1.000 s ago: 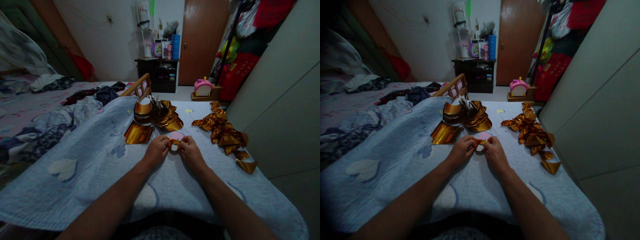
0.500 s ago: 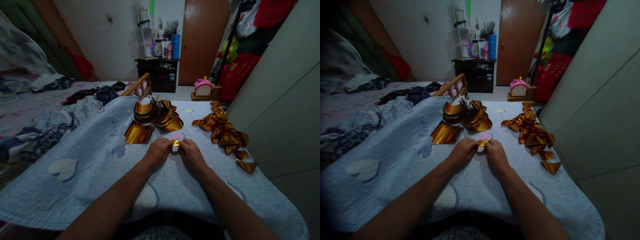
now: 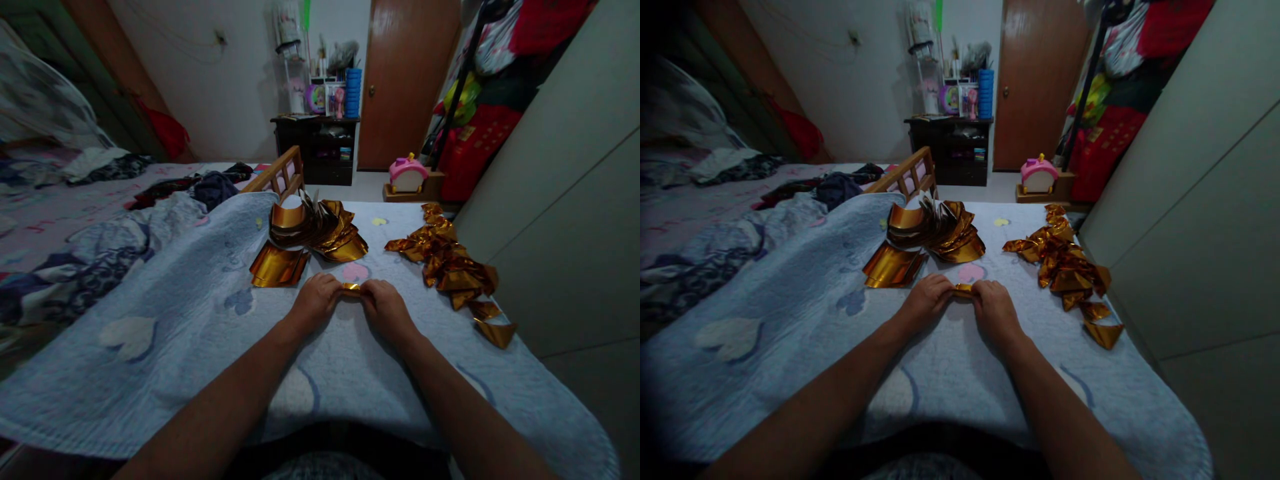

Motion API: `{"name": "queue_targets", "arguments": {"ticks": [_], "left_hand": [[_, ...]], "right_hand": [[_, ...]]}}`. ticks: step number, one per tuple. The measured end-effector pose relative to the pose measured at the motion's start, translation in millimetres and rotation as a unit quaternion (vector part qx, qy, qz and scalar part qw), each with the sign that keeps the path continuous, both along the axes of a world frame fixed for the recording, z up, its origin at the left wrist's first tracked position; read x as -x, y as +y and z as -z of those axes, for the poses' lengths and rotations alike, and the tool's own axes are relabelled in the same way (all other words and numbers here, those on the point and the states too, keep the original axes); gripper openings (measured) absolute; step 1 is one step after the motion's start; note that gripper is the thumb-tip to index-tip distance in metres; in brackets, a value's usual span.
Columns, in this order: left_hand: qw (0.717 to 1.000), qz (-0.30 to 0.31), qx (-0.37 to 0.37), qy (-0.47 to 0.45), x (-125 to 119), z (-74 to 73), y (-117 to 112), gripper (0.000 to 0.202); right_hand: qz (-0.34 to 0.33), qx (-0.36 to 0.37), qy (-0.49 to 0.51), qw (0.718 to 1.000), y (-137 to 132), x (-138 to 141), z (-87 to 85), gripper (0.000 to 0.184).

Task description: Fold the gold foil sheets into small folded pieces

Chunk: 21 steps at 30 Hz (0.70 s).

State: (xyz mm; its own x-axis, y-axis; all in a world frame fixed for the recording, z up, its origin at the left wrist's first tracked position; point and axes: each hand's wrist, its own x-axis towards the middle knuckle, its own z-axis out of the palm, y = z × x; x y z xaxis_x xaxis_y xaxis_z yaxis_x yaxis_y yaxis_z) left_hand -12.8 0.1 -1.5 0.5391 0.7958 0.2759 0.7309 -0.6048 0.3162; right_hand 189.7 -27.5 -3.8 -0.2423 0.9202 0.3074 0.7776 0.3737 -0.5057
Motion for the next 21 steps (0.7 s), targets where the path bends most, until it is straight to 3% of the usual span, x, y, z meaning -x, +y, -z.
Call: {"name": "queue_targets", "arguments": {"ticks": [10, 21], "left_hand": [[0.998, -0.005, 0.060, -0.017, -1.2, -2.7, -0.5, 0.012], [0.995, -0.053, 0.084, 0.023, -6.2, -3.4, -1.2, 0.019]], "right_hand": [[0.001, 0.022, 0.015, 1.000, 1.2, -1.8, -0.5, 0.009], [0.033, 0.077, -0.003, 0.996, 6.2, 3.0, -5.0, 0.007]]}}
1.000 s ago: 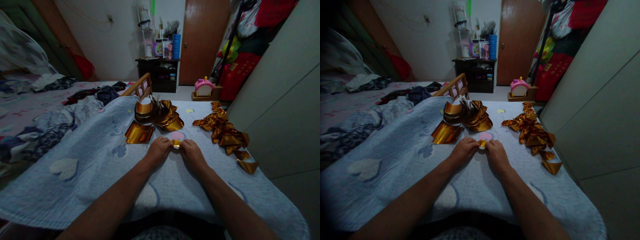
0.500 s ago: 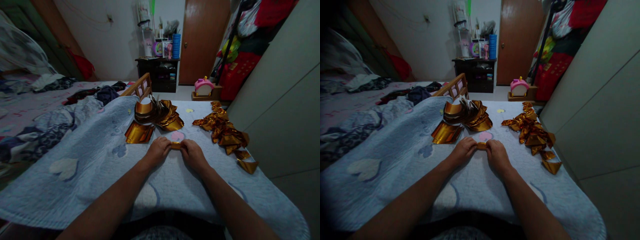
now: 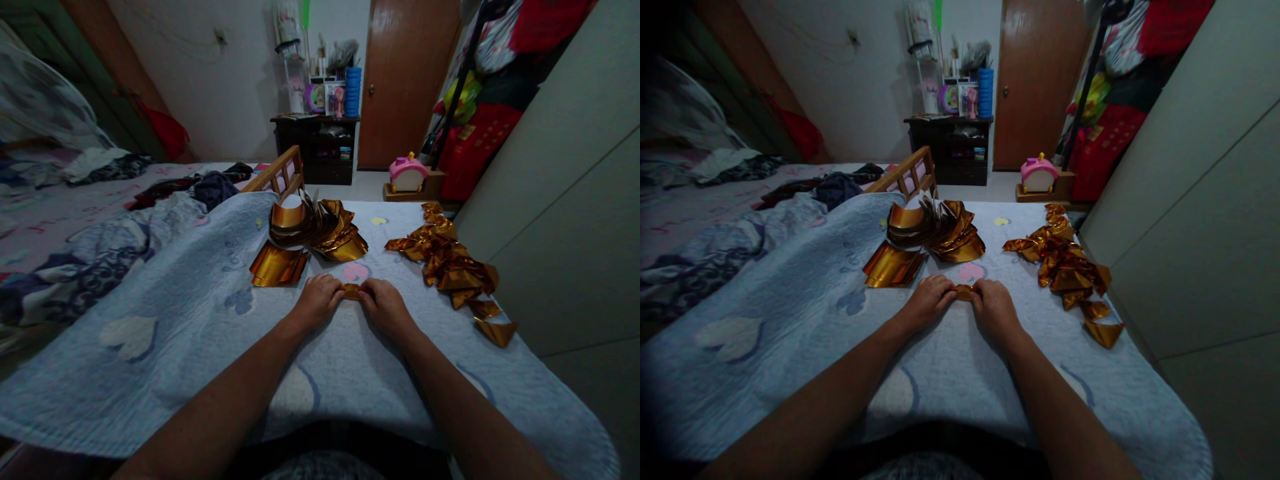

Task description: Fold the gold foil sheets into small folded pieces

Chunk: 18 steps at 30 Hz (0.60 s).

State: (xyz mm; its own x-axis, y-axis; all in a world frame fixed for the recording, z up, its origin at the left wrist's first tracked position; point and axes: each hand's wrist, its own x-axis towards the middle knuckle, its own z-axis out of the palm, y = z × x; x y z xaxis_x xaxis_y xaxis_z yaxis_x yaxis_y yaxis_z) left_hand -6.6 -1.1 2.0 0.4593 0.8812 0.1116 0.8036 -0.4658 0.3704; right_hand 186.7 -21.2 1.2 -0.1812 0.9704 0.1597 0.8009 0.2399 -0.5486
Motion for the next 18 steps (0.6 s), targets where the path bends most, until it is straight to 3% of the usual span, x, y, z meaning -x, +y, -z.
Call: {"name": "queue_targets", "arguments": {"ticks": [9, 18], "left_hand": [[0.998, -0.057, 0.010, -0.031, -5.5, -6.1, -3.2, 0.012], [0.996, -0.083, 0.017, -0.025, -7.7, -0.5, -2.3, 0.017]], "right_hand": [[0.065, 0.014, -0.035, 0.997, 1.0, 8.1, -4.5, 0.010], [0.067, 0.007, -0.056, 0.996, 2.3, 10.9, -0.8, 0.011]]}}
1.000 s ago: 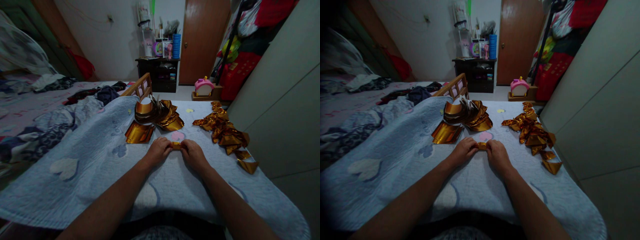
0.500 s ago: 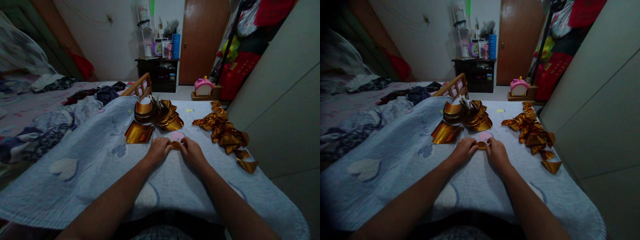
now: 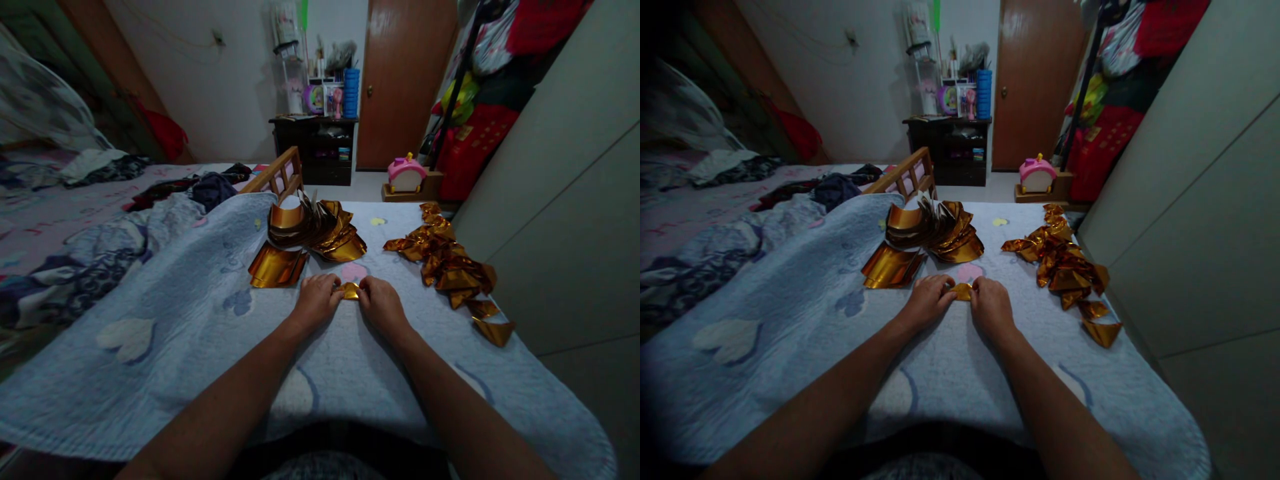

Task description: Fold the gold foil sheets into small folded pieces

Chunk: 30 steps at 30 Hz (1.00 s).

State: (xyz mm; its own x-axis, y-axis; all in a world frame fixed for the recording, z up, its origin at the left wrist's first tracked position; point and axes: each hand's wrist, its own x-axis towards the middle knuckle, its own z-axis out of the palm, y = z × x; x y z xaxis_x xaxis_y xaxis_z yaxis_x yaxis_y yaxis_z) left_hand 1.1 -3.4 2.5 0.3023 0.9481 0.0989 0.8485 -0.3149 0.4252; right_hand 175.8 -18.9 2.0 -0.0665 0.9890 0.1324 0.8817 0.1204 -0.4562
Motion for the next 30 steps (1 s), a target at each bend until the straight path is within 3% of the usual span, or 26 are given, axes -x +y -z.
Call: {"name": "queue_targets", "arguments": {"ticks": [7, 17, 21, 30], "left_hand": [[0.999, -0.008, 0.009, -0.038, 1.6, -0.9, 1.9, 0.015], [0.955, 0.047, 0.065, -0.284, 2.5, -8.7, -2.0, 0.004], [0.944, 0.053, 0.064, -0.318, 2.8, -10.1, -3.5, 0.013], [0.933, 0.085, 0.142, -0.320, 4.6, -16.2, -4.9, 0.031]], "right_hand": [[-0.015, -0.043, -0.002, 0.999, 1.5, -1.1, 9.7, 0.009], [-0.078, -0.048, 0.110, 0.990, -1.3, -8.5, 4.7, 0.009], [-0.085, -0.021, 0.212, 0.973, -2.0, -9.3, 0.9, 0.009], [-0.115, 0.060, 0.364, 0.922, -2.7, -11.5, -6.2, 0.016]]}}
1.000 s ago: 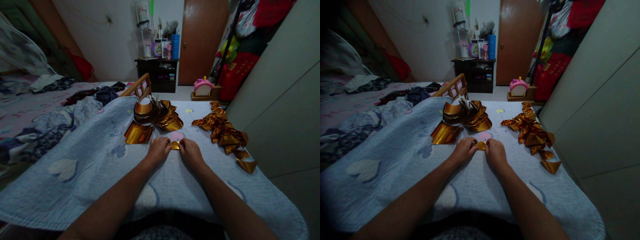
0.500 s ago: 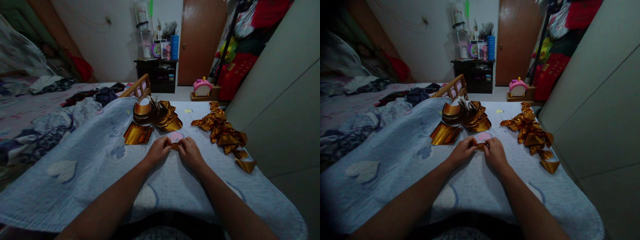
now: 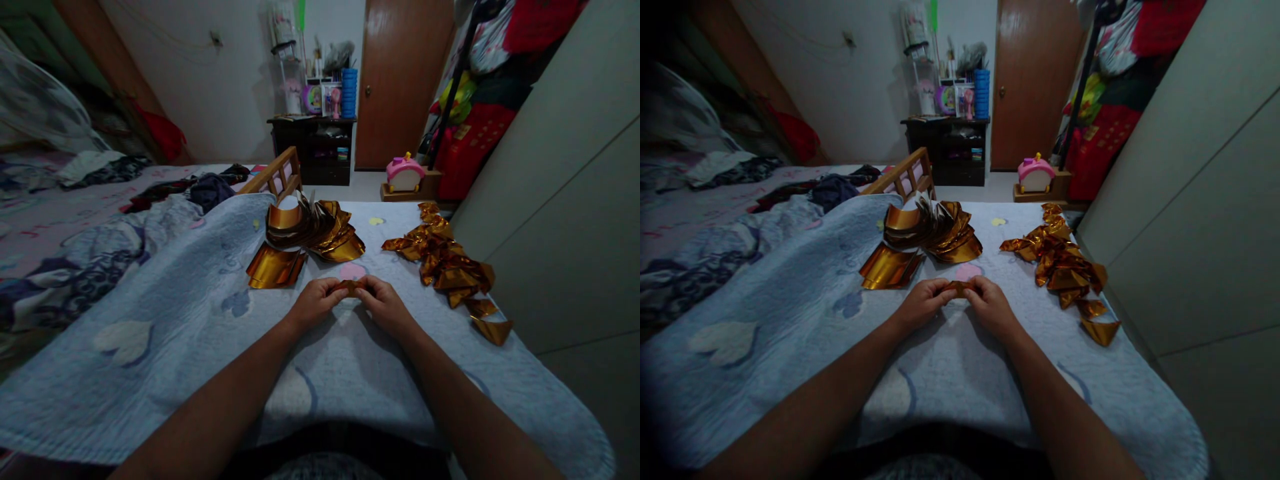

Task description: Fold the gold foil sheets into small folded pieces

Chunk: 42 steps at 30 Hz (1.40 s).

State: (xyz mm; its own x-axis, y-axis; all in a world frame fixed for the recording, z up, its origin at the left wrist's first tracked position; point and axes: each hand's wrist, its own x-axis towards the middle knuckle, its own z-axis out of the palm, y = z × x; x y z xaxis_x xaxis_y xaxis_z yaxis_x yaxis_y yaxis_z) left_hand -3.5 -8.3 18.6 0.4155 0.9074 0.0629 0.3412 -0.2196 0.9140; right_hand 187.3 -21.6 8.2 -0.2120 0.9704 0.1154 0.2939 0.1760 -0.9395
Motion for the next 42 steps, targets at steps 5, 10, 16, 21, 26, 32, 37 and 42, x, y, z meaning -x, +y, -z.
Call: {"name": "queue_targets", "arguments": {"ticks": [5, 10, 16, 21, 26, 32, 37, 42], "left_hand": [[0.999, 0.017, 0.004, -0.030, 0.6, 0.1, -0.6, 0.031], [0.998, 0.028, 0.030, -0.053, -0.6, -1.2, -2.2, 0.032], [0.998, 0.007, 0.047, -0.045, 4.2, -7.7, -4.1, 0.037], [0.998, 0.021, 0.037, -0.044, 6.5, -8.8, -4.3, 0.036], [0.997, 0.028, 0.057, -0.049, 3.1, -7.7, -5.5, 0.037], [0.995, 0.050, 0.067, -0.059, 0.0, -5.1, -6.7, 0.033], [0.994, 0.029, 0.070, -0.074, 0.8, -3.5, -5.2, 0.031], [0.995, 0.001, 0.064, -0.074, 5.8, -3.0, -1.8, 0.032]], "right_hand": [[-0.045, 0.049, 0.048, 0.997, -0.4, 1.5, -2.2, 0.026], [-0.061, 0.085, 0.060, 0.993, -3.0, 1.5, -5.5, 0.027], [-0.052, 0.101, 0.104, 0.988, -5.9, -0.3, -10.0, 0.023], [-0.049, 0.112, 0.107, 0.987, -6.2, 1.0, -10.9, 0.024], [-0.044, 0.098, 0.098, 0.989, -5.9, 2.4, -9.5, 0.024], [-0.048, 0.098, 0.083, 0.991, -4.1, 1.0, -7.4, 0.027], [-0.042, 0.098, 0.091, 0.990, -0.5, -5.4, -6.5, 0.027], [-0.020, 0.115, 0.105, 0.987, 0.9, -16.4, -7.5, 0.031]]}}
